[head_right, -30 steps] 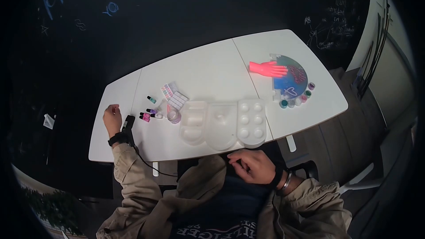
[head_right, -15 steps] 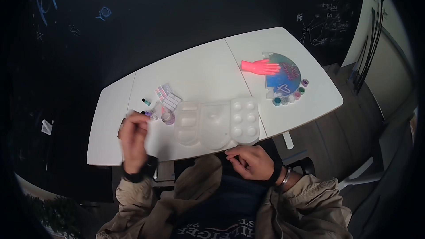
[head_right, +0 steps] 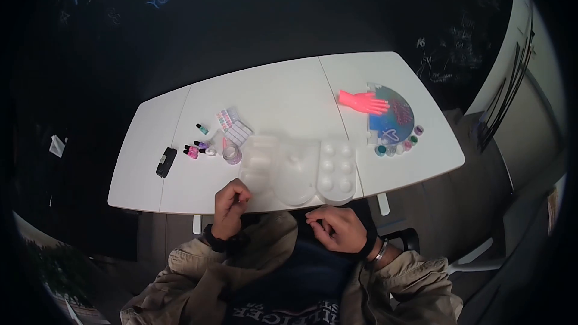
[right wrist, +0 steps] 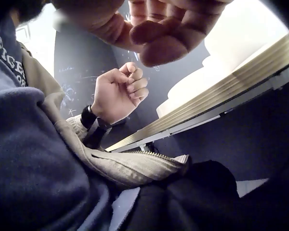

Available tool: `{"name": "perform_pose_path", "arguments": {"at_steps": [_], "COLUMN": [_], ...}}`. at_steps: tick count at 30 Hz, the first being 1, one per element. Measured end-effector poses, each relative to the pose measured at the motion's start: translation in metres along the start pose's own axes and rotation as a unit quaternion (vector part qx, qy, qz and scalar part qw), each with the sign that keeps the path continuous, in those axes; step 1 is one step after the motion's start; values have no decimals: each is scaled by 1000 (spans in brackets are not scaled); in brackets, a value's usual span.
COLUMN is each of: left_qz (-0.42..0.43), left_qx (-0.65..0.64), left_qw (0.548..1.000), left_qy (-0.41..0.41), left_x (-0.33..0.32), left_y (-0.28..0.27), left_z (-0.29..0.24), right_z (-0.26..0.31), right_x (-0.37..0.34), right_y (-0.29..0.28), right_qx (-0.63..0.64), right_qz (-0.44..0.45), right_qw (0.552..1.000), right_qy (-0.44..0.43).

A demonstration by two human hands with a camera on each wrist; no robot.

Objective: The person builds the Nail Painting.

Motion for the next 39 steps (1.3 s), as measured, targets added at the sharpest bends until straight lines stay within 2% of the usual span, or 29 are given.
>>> {"name": "perform_pose_path", "arguments": {"at_steps": [4, 7, 10, 13, 20, 22, 27, 31, 33, 35, 36, 39], "left_qz": [-37, -46, -59, -69, -82, -91, -98, -83, -72, -68, -72, -86], "left_qx": [-17, -17, -14, -15, -17, -23, -19, -21, -21, -22, -20, -13], "left_qw": [998, 998, 996, 996, 993, 990, 989, 990, 991, 990, 991, 991], "left_qy": [45, 28, 64, 52, 79, 104, 105, 108, 114, 118, 113, 102], "left_x": [-2, -4, -5, -4, -4, -2, -4, -5, -5, -4, -3, -3], "left_y": [-7, -8, -13, -16, -18, -19, -22, -23, -23, -22, -22, -25], "left_z": [-4, -2, -3, -3, -5, -7, -18, -20, -19, -20, -20, -15], "right_z": [3, -1, 0, -2, 4, 5, 31, 22, 11, -10, -30, -78], "right_x": [3, 2, 3, 2, 6, 9, 31, 49, 59, 74, 80, 99], "right_y": [-3, 0, 0, 2, -1, -5, -40, -101, -138, -170, -184, -202], "right_qx": [0, 5, 5, 0, -7, -22, -104, -226, -287, -324, -355, -509], "right_qz": [-5, 2, 8, 9, 3, -2, -31, -88, -131, -140, -120, -72], "right_qw": [1000, 1000, 1000, 1000, 1000, 1000, 993, 968, 948, 932, 919, 850], "right_qy": [-9, -4, -6, -9, -8, -20, -38, 59, 51, 88, 122, 114]}}
Point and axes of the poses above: each hand's wrist, its own x-axis towards the middle knuckle, its own y-axis out of the palm, z = x × y, the point moved 8 cm from there along x, towards the middle knuckle, and after that the axes turned 11 degrees about z, right-handed, at the moved point
